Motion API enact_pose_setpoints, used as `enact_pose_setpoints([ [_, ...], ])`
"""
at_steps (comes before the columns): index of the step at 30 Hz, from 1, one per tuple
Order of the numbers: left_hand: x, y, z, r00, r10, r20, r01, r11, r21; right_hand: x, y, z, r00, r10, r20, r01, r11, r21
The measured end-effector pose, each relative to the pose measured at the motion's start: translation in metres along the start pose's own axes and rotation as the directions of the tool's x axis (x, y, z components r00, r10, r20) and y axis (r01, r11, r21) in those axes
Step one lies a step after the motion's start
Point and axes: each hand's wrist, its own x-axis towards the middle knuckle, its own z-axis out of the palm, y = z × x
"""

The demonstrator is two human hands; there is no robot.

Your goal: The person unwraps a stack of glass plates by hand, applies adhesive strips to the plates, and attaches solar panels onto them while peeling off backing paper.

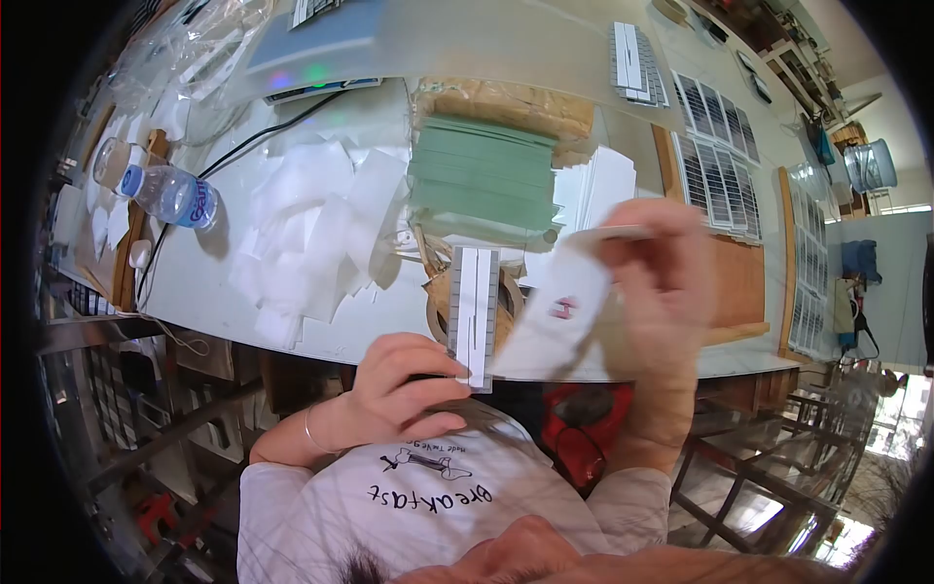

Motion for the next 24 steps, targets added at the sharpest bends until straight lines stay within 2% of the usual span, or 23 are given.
enact_pose_setpoints([
  [1, 0.0, 0.0, -0.005, 0.998, -0.06, 0.002, 0.06, 0.996, -0.066, -0.001, 0.001, 0.012, 0.992, 0.096, 0.084, -0.098, 0.995, 0.022],
  [2, -0.003, 0.0, -0.005, 0.995, -0.067, -0.078, 0.063, 0.997, -0.046, 0.001, 0.005, 0.021, 0.976, 0.136, 0.17, -0.142, 0.99, 0.024],
  [3, -0.002, -0.002, -0.005, 0.99, 0.068, -0.126, -0.061, 0.996, 0.058, 0.0, 0.013, 0.032, 0.96, 0.191, 0.206, -0.221, 0.966, 0.134],
  [5, 0.008, -0.011, -0.003, 0.924, 0.342, -0.173, -0.287, 0.917, 0.278, -0.001, 0.03, 0.041, 0.922, 0.26, 0.287, -0.314, 0.935, 0.162],
  [6, 0.014, -0.011, -0.002, 0.904, 0.392, -0.171, -0.315, 0.88, 0.355, -0.002, 0.031, 0.043, 0.908, 0.291, 0.302, -0.354, 0.918, 0.179],
  [8, 0.006, -0.01, -0.008, 0.933, 0.354, -0.063, -0.318, 0.894, 0.315, -0.004, 0.031, 0.045, 0.876, 0.355, 0.328, -0.433, 0.877, 0.207],
  [9, 0.003, -0.01, -0.009, 0.94, 0.341, -0.008, -0.324, 0.9, 0.292, -0.005, 0.031, 0.046, 0.903, 0.311, 0.296, -0.36, 0.925, 0.124],
  [11, 0.003, -0.009, -0.003, 0.944, 0.327, -0.048, -0.303, 0.915, 0.266, -0.005, 0.03, 0.047, 0.944, 0.215, 0.252, -0.209, 0.977, -0.052],
  [12, 0.003, -0.01, -0.001, 0.944, 0.326, -0.049, -0.302, 0.915, 0.268, -0.003, 0.032, 0.046, 0.969, 0.074, 0.236, -0.037, 0.987, -0.158],
  [15, 0.0, -0.012, -0.001, 0.948, 0.318, -0.023, -0.299, 0.912, 0.281, -0.002, 0.041, 0.043, 0.946, -0.054, 0.32, 0.138, 0.959, -0.246],
  [18, -0.002, -0.011, 0.001, 0.948, 0.319, -0.013, -0.3, 0.902, 0.31, -0.003, 0.038, 0.048, 0.958, 0.0, 0.287, 0.075, 0.965, -0.25],
  [24, -0.005, -0.012, 0.0, 0.952, 0.306, 0.019, -0.296, 0.898, 0.325, -0.003, 0.041, 0.05, 0.957, -0.059, 0.282, 0.15, 0.938, -0.314],
])
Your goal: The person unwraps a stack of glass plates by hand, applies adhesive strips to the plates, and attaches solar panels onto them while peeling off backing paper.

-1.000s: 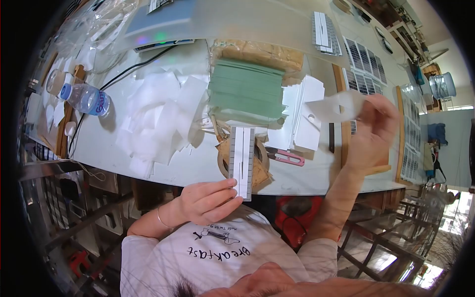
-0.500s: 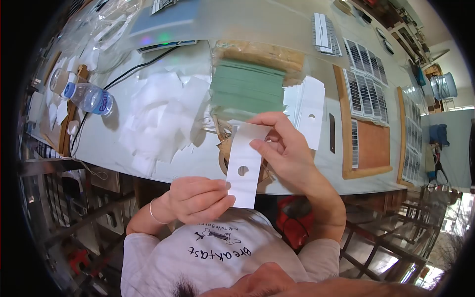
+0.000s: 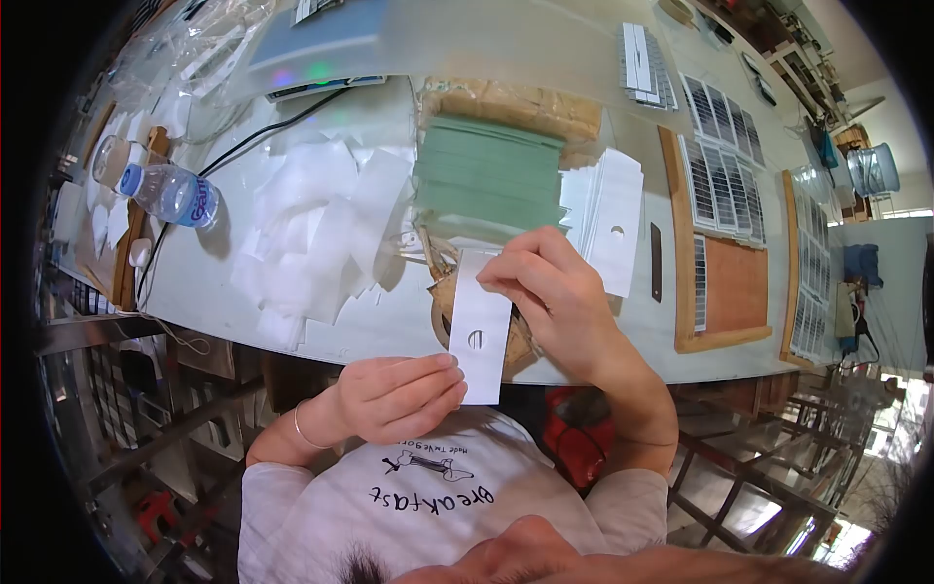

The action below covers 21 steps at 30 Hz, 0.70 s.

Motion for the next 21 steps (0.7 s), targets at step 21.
enact_pose_setpoints([
  [21, -0.001, -0.003, -0.037, 0.749, -0.652, 0.118, 0.575, 0.552, -0.604, 0.002, -0.001, -0.019, 0.99, -0.142, 0.006, 0.142, 0.987, -0.075],
])
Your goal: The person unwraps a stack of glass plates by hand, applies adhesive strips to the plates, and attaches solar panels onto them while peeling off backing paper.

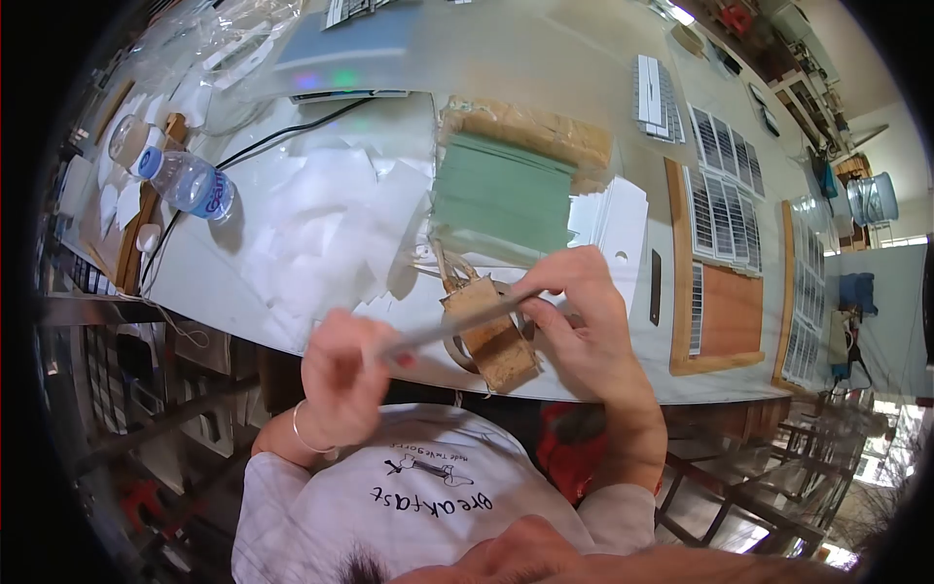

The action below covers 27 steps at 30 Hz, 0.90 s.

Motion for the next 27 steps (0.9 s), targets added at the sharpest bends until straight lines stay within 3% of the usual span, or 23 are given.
enact_pose_setpoints([
  [1, 0.001, -0.009, 0.007, 0.972, -0.202, -0.123, 0.151, 0.93, -0.334, -0.007, -0.001, 0.006, 0.98, 0.198, 0.009, -0.196, 0.962, 0.19],
  [2, 0.004, -0.014, 0.011, 0.892, -0.421, -0.165, 0.227, 0.732, -0.643, -0.009, -0.002, 0.009, 0.964, 0.267, 0.004, -0.256, 0.921, 0.294],
  [4, 0.01, -0.016, 0.009, 0.84, -0.528, -0.122, 0.325, 0.67, -0.668, -0.011, -0.004, 0.015, 0.915, 0.403, 0.024, -0.362, 0.791, 0.494],
  [5, 0.012, -0.017, 0.009, 0.807, -0.583, -0.099, 0.373, 0.632, -0.679, -0.012, -0.004, 0.016, 0.911, 0.412, 0.03, -0.373, 0.789, 0.488],
  [13, 0.012, -0.023, -0.001, 0.876, -0.471, -0.107, 0.33, 0.746, -0.578, -0.01, -0.009, 0.016, 0.869, 0.488, 0.084, -0.445, 0.695, 0.565],
  [16, 0.012, -0.02, -0.002, 0.896, -0.422, -0.141, 0.292, 0.796, -0.53, -0.004, -0.015, 0.01, 0.819, 0.552, 0.158, -0.488, 0.523, 0.699],
  [22, 0.011, -0.018, -0.003, 0.899, -0.408, -0.159, 0.27, 0.802, -0.533, -0.002, -0.011, 0.013, 0.864, 0.486, 0.133, -0.444, 0.607, 0.659],
  [27, 0.008, -0.019, -0.006, 0.901, -0.412, -0.14, 0.282, 0.798, -0.532, -0.008, -0.01, 0.012, 0.841, 0.509, 0.183, -0.479, 0.543, 0.689],
])
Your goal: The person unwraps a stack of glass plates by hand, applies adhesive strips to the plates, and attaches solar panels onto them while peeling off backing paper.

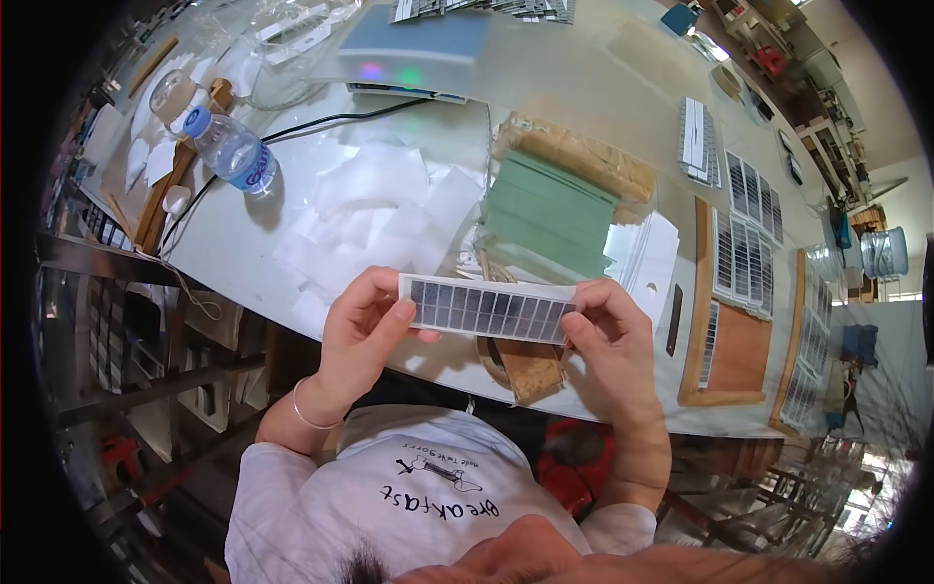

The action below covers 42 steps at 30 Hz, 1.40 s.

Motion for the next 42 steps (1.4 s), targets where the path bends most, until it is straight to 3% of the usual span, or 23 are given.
enact_pose_setpoints([
  [16, -0.001, -0.005, 0.001, 0.991, 0.13, 0.019, -0.13, 0.991, 0.031, -0.003, 0.003, 0.0, 0.993, -0.118, 0.007, 0.118, 0.993, -0.015],
  [24, -0.001, -0.01, -0.002, 0.972, 0.236, 0.001, -0.235, 0.969, 0.08, 0.0, 0.014, -0.004, 0.865, -0.487, 0.123, 0.501, 0.818, -0.283],
  [32, 0.001, -0.013, -0.003, 0.958, 0.287, 0.01, -0.286, 0.949, 0.132, 0.0, 0.011, -0.005, 0.819, -0.549, 0.167, 0.57, 0.746, -0.345],
  [42, -0.003, -0.019, -0.001, 0.985, 0.157, -0.064, -0.156, 0.988, 0.024, 0.005, 0.011, -0.003, 0.736, -0.641, 0.217, 0.672, 0.654, -0.349],
])
